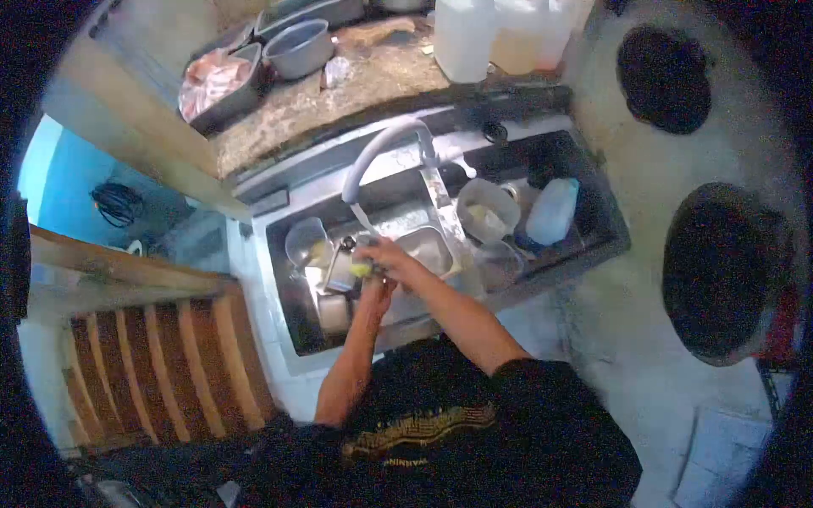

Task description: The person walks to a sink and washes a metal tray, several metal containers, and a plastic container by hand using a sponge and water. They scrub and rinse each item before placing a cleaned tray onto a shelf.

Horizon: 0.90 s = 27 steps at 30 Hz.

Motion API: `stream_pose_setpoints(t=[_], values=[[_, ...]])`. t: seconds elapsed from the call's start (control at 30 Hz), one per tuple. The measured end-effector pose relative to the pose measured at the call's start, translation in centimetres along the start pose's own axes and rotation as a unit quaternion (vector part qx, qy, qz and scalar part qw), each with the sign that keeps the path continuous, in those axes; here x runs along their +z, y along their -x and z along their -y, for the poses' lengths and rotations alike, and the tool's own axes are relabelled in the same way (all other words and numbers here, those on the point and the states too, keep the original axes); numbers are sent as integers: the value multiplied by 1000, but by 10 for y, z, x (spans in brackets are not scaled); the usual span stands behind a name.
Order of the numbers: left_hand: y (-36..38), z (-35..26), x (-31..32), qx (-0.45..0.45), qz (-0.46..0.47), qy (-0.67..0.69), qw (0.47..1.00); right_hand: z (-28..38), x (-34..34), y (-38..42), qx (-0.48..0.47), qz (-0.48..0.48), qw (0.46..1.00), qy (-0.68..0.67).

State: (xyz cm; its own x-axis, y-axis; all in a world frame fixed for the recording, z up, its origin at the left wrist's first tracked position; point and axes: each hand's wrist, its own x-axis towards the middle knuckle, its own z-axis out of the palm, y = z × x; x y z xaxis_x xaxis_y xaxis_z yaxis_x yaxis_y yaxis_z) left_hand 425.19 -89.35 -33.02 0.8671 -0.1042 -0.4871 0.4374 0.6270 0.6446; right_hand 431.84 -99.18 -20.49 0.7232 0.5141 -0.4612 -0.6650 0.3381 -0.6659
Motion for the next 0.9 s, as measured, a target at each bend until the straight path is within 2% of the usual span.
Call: stream_pose_setpoints(t=[0.03,0.07,0.17,0.2,0.23,0.27,0.3,0.4,0.43,0.5,0.53,0.57,0.63,0.73,0.77,0.8,0.87,0.9], values=[[-10,20,-9,-9,20,-29,999,-15,-12,-5,-4,-34,998,50],[-18,25,3,0,-4,-28,1000,-20,-31,-22,-16,-65,992,108],[-15,20,28,13,-67,-77,995,-30,-65,-13,-92,-188,976,65],[-26,32,14,79,-77,-244,964,-20,-74,1,-112,-211,971,16],[-46,53,-10,144,-87,-397,902,-5,-86,16,-131,-232,964,-26],[-54,71,-22,198,-101,-537,814,5,-109,17,-211,-285,935,-26],[-53,71,-15,201,-96,-612,759,21,-130,25,-232,-324,917,7],[-26,65,20,254,-46,-747,613,112,-151,51,-189,-300,930,-91],[-37,90,6,273,45,-776,567,137,-164,48,-166,-278,938,-124],[-40,109,18,189,60,-758,622,180,-191,41,-166,-228,959,7],[-46,115,28,151,68,-744,647,192,-198,37,-153,-219,963,23],[-46,108,42,66,49,-722,687,207,-196,34,-139,-209,967,40],[-58,112,55,29,-1,-727,686,245,-152,25,-87,-219,972,-23],[-86,102,80,21,-63,-721,690,288,-136,-14,-140,-158,974,-84],[-90,96,79,21,-79,-722,687,292,-126,-14,-128,-143,978,-86],[-93,90,72,-11,-96,-716,691,284,-120,-10,-193,-121,972,-57],[-101,83,61,-70,-125,-697,703,244,-113,18,-224,-160,961,-20],[-103,89,59,-35,-164,-688,706,222,-102,38,-230,-163,958,-43]])
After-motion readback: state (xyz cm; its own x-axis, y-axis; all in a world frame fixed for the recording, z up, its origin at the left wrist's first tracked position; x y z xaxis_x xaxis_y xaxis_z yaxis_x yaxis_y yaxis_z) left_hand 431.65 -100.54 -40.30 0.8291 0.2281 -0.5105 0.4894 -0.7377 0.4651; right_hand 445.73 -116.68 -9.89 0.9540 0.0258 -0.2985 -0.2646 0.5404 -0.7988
